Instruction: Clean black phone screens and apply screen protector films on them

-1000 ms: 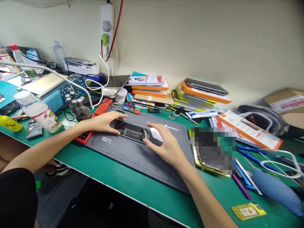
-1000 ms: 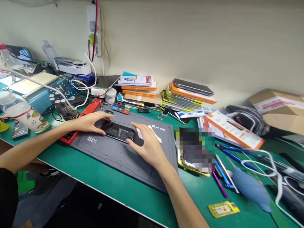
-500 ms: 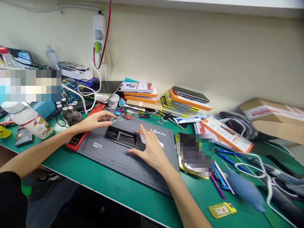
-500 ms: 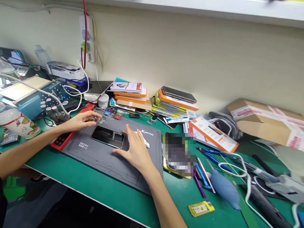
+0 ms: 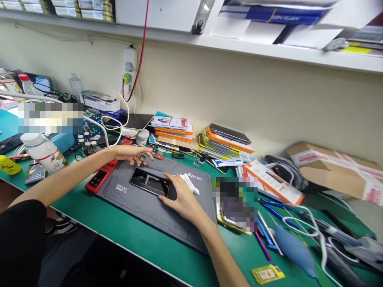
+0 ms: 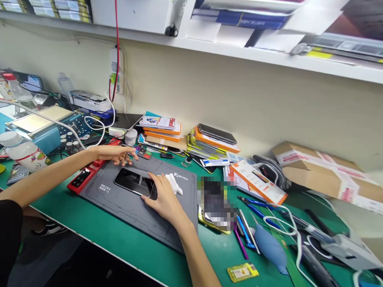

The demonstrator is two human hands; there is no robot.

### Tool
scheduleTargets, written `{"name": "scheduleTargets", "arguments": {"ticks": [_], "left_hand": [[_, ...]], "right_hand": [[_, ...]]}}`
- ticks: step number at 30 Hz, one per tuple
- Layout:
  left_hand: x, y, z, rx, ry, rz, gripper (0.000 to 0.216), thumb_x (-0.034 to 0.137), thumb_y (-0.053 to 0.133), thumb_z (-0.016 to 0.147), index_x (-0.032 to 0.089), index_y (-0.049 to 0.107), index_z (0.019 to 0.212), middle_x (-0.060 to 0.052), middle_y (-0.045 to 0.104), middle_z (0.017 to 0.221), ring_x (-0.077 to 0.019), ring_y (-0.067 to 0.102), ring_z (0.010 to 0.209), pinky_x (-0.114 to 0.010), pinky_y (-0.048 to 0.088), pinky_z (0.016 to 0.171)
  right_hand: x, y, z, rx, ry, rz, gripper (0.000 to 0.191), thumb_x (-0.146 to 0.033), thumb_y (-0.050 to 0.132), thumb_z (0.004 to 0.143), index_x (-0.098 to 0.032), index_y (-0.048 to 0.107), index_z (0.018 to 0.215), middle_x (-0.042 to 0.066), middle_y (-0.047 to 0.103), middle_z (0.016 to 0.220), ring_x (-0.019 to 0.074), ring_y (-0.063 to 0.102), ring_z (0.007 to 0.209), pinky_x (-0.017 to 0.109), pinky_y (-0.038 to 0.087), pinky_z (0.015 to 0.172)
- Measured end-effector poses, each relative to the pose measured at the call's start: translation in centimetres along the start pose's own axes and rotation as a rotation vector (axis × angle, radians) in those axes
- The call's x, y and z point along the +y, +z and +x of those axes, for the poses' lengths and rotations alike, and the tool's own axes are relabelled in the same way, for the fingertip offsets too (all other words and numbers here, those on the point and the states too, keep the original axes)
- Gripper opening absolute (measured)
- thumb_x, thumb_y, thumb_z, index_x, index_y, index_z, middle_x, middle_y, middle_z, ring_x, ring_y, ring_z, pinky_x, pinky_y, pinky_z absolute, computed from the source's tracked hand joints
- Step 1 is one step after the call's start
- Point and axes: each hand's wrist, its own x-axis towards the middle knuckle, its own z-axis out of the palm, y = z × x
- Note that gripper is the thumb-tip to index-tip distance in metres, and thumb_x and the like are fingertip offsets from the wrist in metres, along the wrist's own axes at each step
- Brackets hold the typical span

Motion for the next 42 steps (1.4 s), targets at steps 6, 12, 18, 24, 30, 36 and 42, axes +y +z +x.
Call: {"name": "scheduleTargets", "arguments": {"ticks": [6,12,18,24,30,36,42], "left_hand": [[-0.5,0.4,2.8,0.118,-0.241,-0.034,0.100,0.090,0.018,0.095,0.017,0.070,0.138,-0.019,0.082,0.107,-0.0161,0.055,0.052,-0.030,0.036,0.047],[0.5,0.9,1.2,0.293,-0.275,0.131,0.076,0.077,0.027,0.103,0.016,0.064,0.130,-0.015,0.082,0.112,-0.0161,0.060,0.060,-0.029,0.041,0.055],[1.0,2.1,-2.4,0.464,-0.265,0.431,0.054,0.057,0.046,0.102,0.022,0.059,0.141,-0.007,0.079,0.109,-0.0261,0.072,0.101,-0.034,0.049,0.086],[-0.8,3.6,-5.1,0.327,0.041,0.515,0.055,0.066,0.057,0.099,0.022,0.065,0.129,-0.010,0.069,0.134,-0.0269,0.064,0.124,-0.035,0.046,0.104],[-1.6,3.2,-5.9,0.181,0.191,0.606,0.072,0.067,0.078,0.085,0.020,0.059,0.137,-0.012,0.065,0.142,-0.0279,0.056,0.135,-0.033,0.042,0.113],[-3.2,3.6,-5.9,0.192,0.185,0.606,0.077,0.065,0.085,0.079,0.022,0.056,0.135,-0.010,0.064,0.138,-0.0283,0.057,0.130,-0.033,0.042,0.108],[-3.4,4.0,-5.7,0.212,0.214,0.612,0.072,0.061,0.087,0.080,0.022,0.056,0.133,-0.008,0.066,0.130,-0.0273,0.057,0.123,-0.031,0.041,0.105]], "right_hand": [[0.3,-0.3,-0.6,-0.025,-0.008,-0.034,0.072,-0.051,0.072,0.094,-0.032,0.047,0.159,0.013,0.061,0.157,0.0406,0.046,0.156,0.070,0.035,0.128],[-0.5,-1.5,-0.7,-0.021,-0.004,-0.048,0.078,-0.059,0.072,0.096,-0.033,0.042,0.164,0.012,0.066,0.151,0.0352,0.062,0.140,0.060,0.049,0.118],[1.2,-3.0,-0.9,0.275,0.113,-0.261,0.048,-0.052,0.048,0.110,-0.023,0.063,0.145,0.013,0.075,0.136,0.0317,0.069,0.125,0.048,0.057,0.102],[3.2,-2.9,-1.1,0.216,0.117,-0.511,0.032,-0.043,0.055,0.107,-0.023,0.076,0.120,0.011,0.077,0.117,0.0311,0.070,0.109,0.041,0.058,0.080],[3.9,-2.6,-0.9,0.224,0.101,-0.474,0.025,-0.031,0.052,0.106,-0.025,0.076,0.101,0.008,0.077,0.104,0.0266,0.072,0.100,0.037,0.053,0.078],[1.8,-3.1,-0.6,0.277,0.081,-0.181,0.023,-0.033,0.052,0.106,-0.024,0.073,0.102,0.008,0.076,0.103,0.0257,0.071,0.100,0.039,0.054,0.089],[-1.8,-1.6,-1.2,0.233,0.123,0.108,0.029,-0.042,0.057,0.107,-0.025,0.073,0.124,0.009,0.079,0.121,0.0251,0.076,0.108,0.042,0.062,0.095]]}}
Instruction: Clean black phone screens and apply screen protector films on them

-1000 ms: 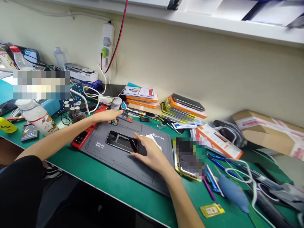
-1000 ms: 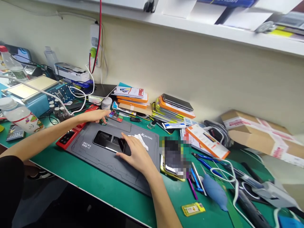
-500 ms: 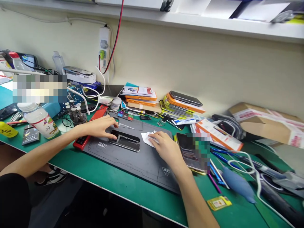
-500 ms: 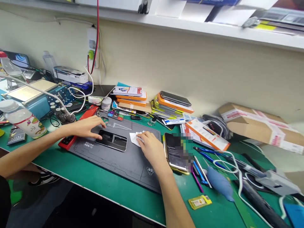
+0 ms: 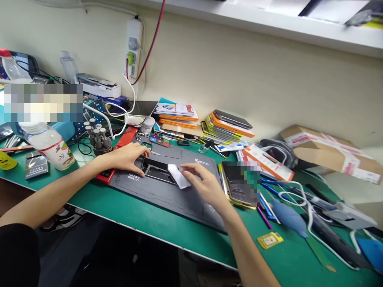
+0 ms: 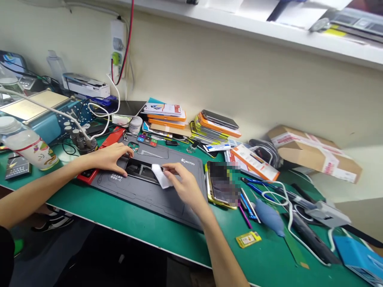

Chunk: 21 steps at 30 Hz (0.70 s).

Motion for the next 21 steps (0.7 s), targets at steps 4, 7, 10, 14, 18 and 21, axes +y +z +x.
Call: {"name": "scheduleTargets", "arguments": {"ticks": [4,7,10,14,18,21], "left_hand": [[0.0,0.2,0.0,0.000,0.022,-0.002,0.068,0.059,0.087,0.081,0.023,0.057,0.131,-0.007,0.066,0.129,-0.0267,0.057,0.122,-0.030,0.040,0.103],[-0.4,0.6,0.0,0.025,0.046,-0.005,0.066,0.060,0.086,0.082,0.022,0.058,0.129,-0.007,0.067,0.127,-0.0267,0.057,0.122,-0.030,0.039,0.103],[-0.7,1.0,0.1,0.040,0.049,-0.018,0.066,0.061,0.087,0.081,0.023,0.058,0.127,-0.007,0.067,0.127,-0.0268,0.057,0.121,-0.030,0.040,0.100],[-0.9,1.3,0.1,0.037,0.063,-0.040,0.069,0.061,0.089,0.078,0.024,0.058,0.127,-0.006,0.067,0.127,-0.0268,0.058,0.121,-0.030,0.042,0.100],[-0.6,1.0,-0.1,0.031,0.033,-0.050,0.071,0.060,0.091,0.076,0.023,0.059,0.127,-0.006,0.067,0.127,-0.0268,0.059,0.122,-0.031,0.043,0.102],[-0.3,0.8,-0.3,0.019,0.010,-0.063,0.071,0.059,0.091,0.075,0.023,0.059,0.127,-0.007,0.067,0.127,-0.0278,0.059,0.122,-0.032,0.044,0.102]], "right_hand": [[-1.3,2.1,-2.7,0.051,-0.153,-0.354,0.046,-0.039,0.045,0.113,-0.028,0.058,0.156,0.009,0.063,0.158,0.0295,0.053,0.152,0.059,0.038,0.130],[-2.0,3.8,-5.1,-0.072,-0.228,-0.495,0.060,-0.041,0.040,0.114,-0.028,0.033,0.172,0.007,0.048,0.170,0.0290,0.043,0.159,0.060,0.032,0.133],[-2.0,4.8,-6.6,-0.159,-0.186,-0.521,0.066,-0.045,0.036,0.115,-0.026,0.017,0.175,0.008,0.038,0.174,0.0292,0.038,0.161,0.062,0.032,0.133],[-0.9,4.8,-5.7,-0.186,-0.036,-0.451,0.064,-0.052,0.028,0.115,-0.024,0.028,0.173,0.007,0.039,0.173,0.0284,0.035,0.162,0.064,0.021,0.136],[0.1,4.2,-2.6,-0.211,0.089,-0.296,0.067,-0.058,0.022,0.115,-0.021,0.041,0.168,0.008,0.043,0.171,0.0252,0.035,0.162,0.061,0.015,0.138],[0.1,4.0,-2.1,-0.159,0.117,-0.204,0.065,-0.058,0.024,0.114,-0.025,0.045,0.166,0.006,0.046,0.169,0.0248,0.037,0.161,0.062,0.015,0.137]]}}
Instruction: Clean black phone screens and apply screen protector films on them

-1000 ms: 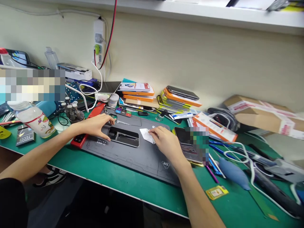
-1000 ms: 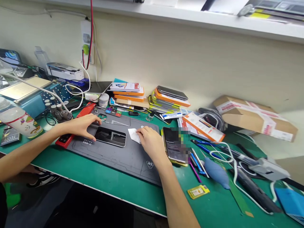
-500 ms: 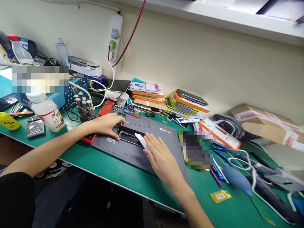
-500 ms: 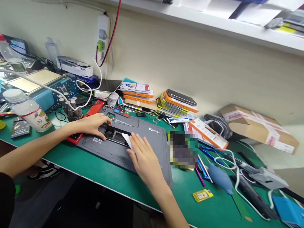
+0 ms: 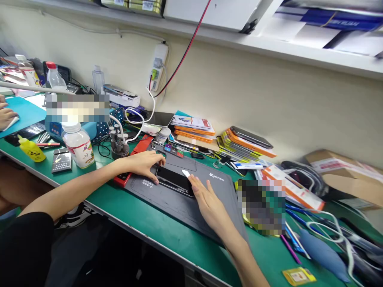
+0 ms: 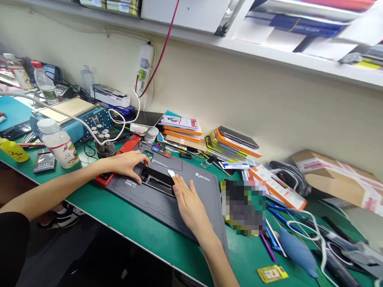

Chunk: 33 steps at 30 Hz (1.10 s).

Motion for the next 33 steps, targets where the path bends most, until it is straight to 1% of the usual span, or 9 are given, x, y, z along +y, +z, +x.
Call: {"name": "scheduleTargets", "arguments": {"ticks": [3,7,9,11,14,17,20,25,33], "left_hand": [[0.2,-0.1,-0.1,-0.004,0.005,-0.017,0.067,0.059,0.089,0.078,0.023,0.059,0.126,-0.008,0.067,0.128,-0.0286,0.059,0.124,-0.033,0.045,0.102],[0.2,0.0,-0.1,-0.011,0.016,-0.028,0.064,0.059,0.086,0.080,0.023,0.059,0.126,-0.008,0.067,0.129,-0.0285,0.059,0.123,-0.033,0.044,0.102],[0.0,0.2,0.0,-0.011,0.031,-0.024,0.064,0.060,0.084,0.082,0.023,0.059,0.127,-0.008,0.067,0.130,-0.0288,0.058,0.124,-0.034,0.044,0.103],[-0.2,0.3,0.1,-0.004,0.035,-0.010,0.064,0.061,0.083,0.082,0.023,0.058,0.128,-0.008,0.067,0.132,-0.0293,0.058,0.125,-0.035,0.043,0.103],[-0.3,0.3,0.1,0.001,0.037,0.016,0.064,0.062,0.083,0.083,0.024,0.059,0.127,-0.009,0.067,0.133,-0.0293,0.059,0.125,-0.035,0.043,0.103],[-0.2,0.2,0.0,0.002,0.052,0.035,0.062,0.060,0.084,0.083,0.022,0.060,0.126,-0.008,0.068,0.130,-0.0283,0.060,0.123,-0.033,0.043,0.102],[0.0,0.1,0.0,0.005,0.059,0.063,0.062,0.059,0.084,0.084,0.022,0.060,0.127,-0.009,0.068,0.129,-0.0277,0.060,0.123,-0.033,0.043,0.102],[-0.1,0.1,0.0,0.012,0.077,0.093,0.064,0.060,0.084,0.085,0.022,0.058,0.129,-0.009,0.067,0.130,-0.0284,0.060,0.124,-0.033,0.042,0.105],[-0.1,0.1,0.0,0.002,0.070,0.100,0.064,0.059,0.082,0.086,0.022,0.058,0.132,-0.009,0.068,0.131,-0.0284,0.060,0.125,-0.034,0.042,0.105]], "right_hand": [[-0.1,0.3,-2.0,0.043,-0.003,0.026,0.060,-0.056,0.030,0.114,-0.028,0.047,0.164,0.004,0.049,0.167,0.0270,0.041,0.159,0.065,0.021,0.135],[-0.2,0.6,-5.3,0.088,-0.035,0.000,0.053,-0.052,0.037,0.114,-0.036,0.049,0.163,0.001,0.054,0.163,0.0293,0.047,0.155,0.065,0.036,0.130],[-0.3,0.6,-5.9,0.129,-0.028,-0.023,0.050,-0.052,0.041,0.113,-0.037,0.056,0.158,0.000,0.060,0.158,0.0322,0.048,0.154,0.066,0.044,0.125],[-0.4,0.6,-5.9,0.194,-0.025,-0.018,0.046,-0.052,0.047,0.111,-0.035,0.067,0.149,0.001,0.069,0.149,0.0343,0.057,0.147,0.062,0.053,0.118],[-0.5,0.6,-5.5,0.342,-0.060,0.001,0.035,-0.048,0.058,0.108,-0.030,0.078,0.130,0.005,0.080,0.131,0.0315,0.075,0.123,0.049,0.063,0.103],[-0.6,0.8,-5.4,0.436,-0.085,-0.022,0.030,-0.045,0.061,0.106,-0.027,0.077,0.124,0.007,0.082,0.118,0.0278,0.078,0.102,0.043,0.062,0.089],[-0.8,0.7,-5.7,0.460,-0.110,-0.029,0.028,-0.041,0.061,0.107,-0.027,0.074,0.126,0.007,0.079,0.107,0.0264,0.075,0.094,0.041,0.059,0.083],[-1.9,-0.2,-6.3,0.545,-0.213,0.003,0.026,-0.031,0.067,0.103,-0.030,0.072,0.128,0.006,0.074,0.103,0.0261,0.071,0.094,0.042,0.057,0.085],[-1.5,-0.3,-6.4,0.568,-0.118,0.081,0.044,-0.030,0.063,0.104,-0.030,0.064,0.148,0.003,0.063,0.095,0.0233,0.065,0.088,0.042,0.055,0.089]]}}
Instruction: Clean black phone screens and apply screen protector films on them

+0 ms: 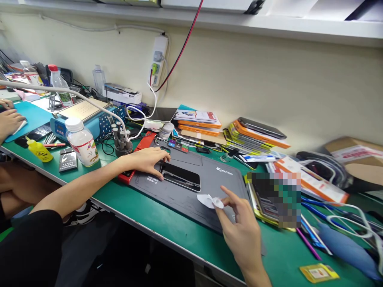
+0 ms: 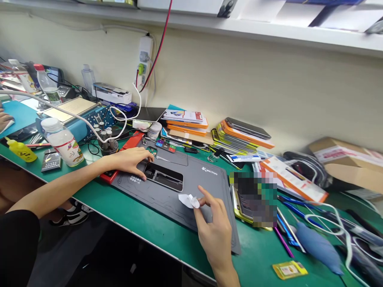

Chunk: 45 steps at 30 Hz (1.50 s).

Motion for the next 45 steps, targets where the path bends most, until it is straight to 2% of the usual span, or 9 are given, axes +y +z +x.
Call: {"name": "scheduleTargets", "arguments": {"ticks": [4,10,16,20,23,28,30,35,45], "left_hand": [[0.1,-0.1,0.0,-0.006,0.015,0.008,0.059,0.056,0.080,0.088,0.022,0.059,0.131,-0.009,0.068,0.131,-0.0283,0.060,0.125,-0.034,0.042,0.104],[0.2,-0.2,0.1,-0.003,0.006,-0.002,0.067,0.061,0.084,0.083,0.022,0.059,0.132,-0.008,0.068,0.130,-0.0285,0.060,0.125,-0.033,0.042,0.103],[-0.5,-0.2,0.2,0.022,-0.041,0.013,0.062,0.068,0.082,0.080,0.023,0.060,0.116,-0.007,0.066,0.117,-0.0274,0.063,0.112,-0.031,0.044,0.094],[-0.9,-0.3,0.2,0.017,-0.025,0.019,0.064,0.072,0.080,0.080,0.023,0.059,0.116,-0.006,0.065,0.117,-0.0264,0.063,0.110,-0.030,0.044,0.092],[-0.8,-0.5,0.3,0.002,-0.049,0.043,0.065,0.072,0.079,0.080,0.023,0.058,0.117,-0.006,0.065,0.118,-0.0270,0.063,0.112,-0.030,0.044,0.092],[-0.2,-1.0,0.6,-0.035,-0.087,0.062,0.064,0.071,0.079,0.082,0.023,0.059,0.120,-0.008,0.064,0.125,-0.0288,0.063,0.118,-0.032,0.045,0.096],[-0.1,-1.1,0.8,-0.046,-0.100,0.070,0.064,0.071,0.078,0.082,0.023,0.059,0.120,-0.008,0.064,0.126,-0.0288,0.063,0.118,-0.032,0.045,0.097],[0.0,-1.2,1.0,-0.045,-0.123,0.072,0.069,0.078,0.073,0.082,0.024,0.060,0.123,-0.007,0.064,0.125,-0.0293,0.062,0.120,-0.035,0.047,0.100],[-0.3,-1.5,1.5,-0.031,-0.134,0.085,0.079,0.089,0.071,0.076,0.025,0.062,0.122,-0.010,0.067,0.131,-0.0329,0.064,0.122,-0.043,0.051,0.102]], "right_hand": [[0.2,0.2,-0.1,-0.030,0.053,0.036,0.046,-0.031,0.064,0.103,-0.030,0.064,0.149,0.002,0.056,0.095,0.0211,0.061,0.085,0.040,0.055,0.083],[-0.4,0.2,0.2,0.094,0.000,-0.095,0.017,-0.033,0.063,0.103,-0.025,0.077,0.110,0.008,0.066,0.099,0.0224,0.063,0.083,0.039,0.055,0.075],[-0.5,-0.1,2.6,0.185,-0.047,-0.230,0.016,-0.039,0.067,0.102,-0.025,0.067,0.096,0.010,0.069,0.106,0.0278,0.069,0.102,0.044,0.056,0.090],[-0.5,0.3,5.5,0.109,-0.095,-0.346,0.016,-0.037,0.061,0.107,-0.024,0.067,0.099,0.007,0.073,0.093,0.0241,0.068,0.086,0.038,0.052,0.079],[-0.7,1.2,6.5,0.015,-0.158,-0.414,0.021,-0.034,0.054,0.109,-0.024,0.071,0.103,0.009,0.076,0.102,0.0258,0.069,0.093,0.039,0.051,0.083],[-1.0,1.6,4.7,-0.254,-0.146,-0.298,0.043,-0.060,0.064,0.102,-0.024,0.076,0.120,0.011,0.074,0.107,0.0281,0.069,0.096,0.043,0.056,0.084],[-0.8,1.2,3.8,-0.279,-0.154,-0.262,0.050,-0.063,0.059,0.104,-0.024,0.075,0.130,0.014,0.074,0.117,0.0301,0.069,0.107,0.046,0.058,0.092],[0.0,1.1,3.1,-0.339,-0.247,-0.236,0.045,-0.043,0.042,0.114,-0.023,0.069,0.144,0.012,0.069,0.149,0.0291,0.061,0.143,0.053,0.050,0.121],[-0.7,1.9,2.9,-0.351,-0.245,-0.340,0.049,-0.041,0.047,0.113,-0.011,0.067,0.147,0.016,0.067,0.150,0.0280,0.062,0.144,0.053,0.044,0.129]]}}
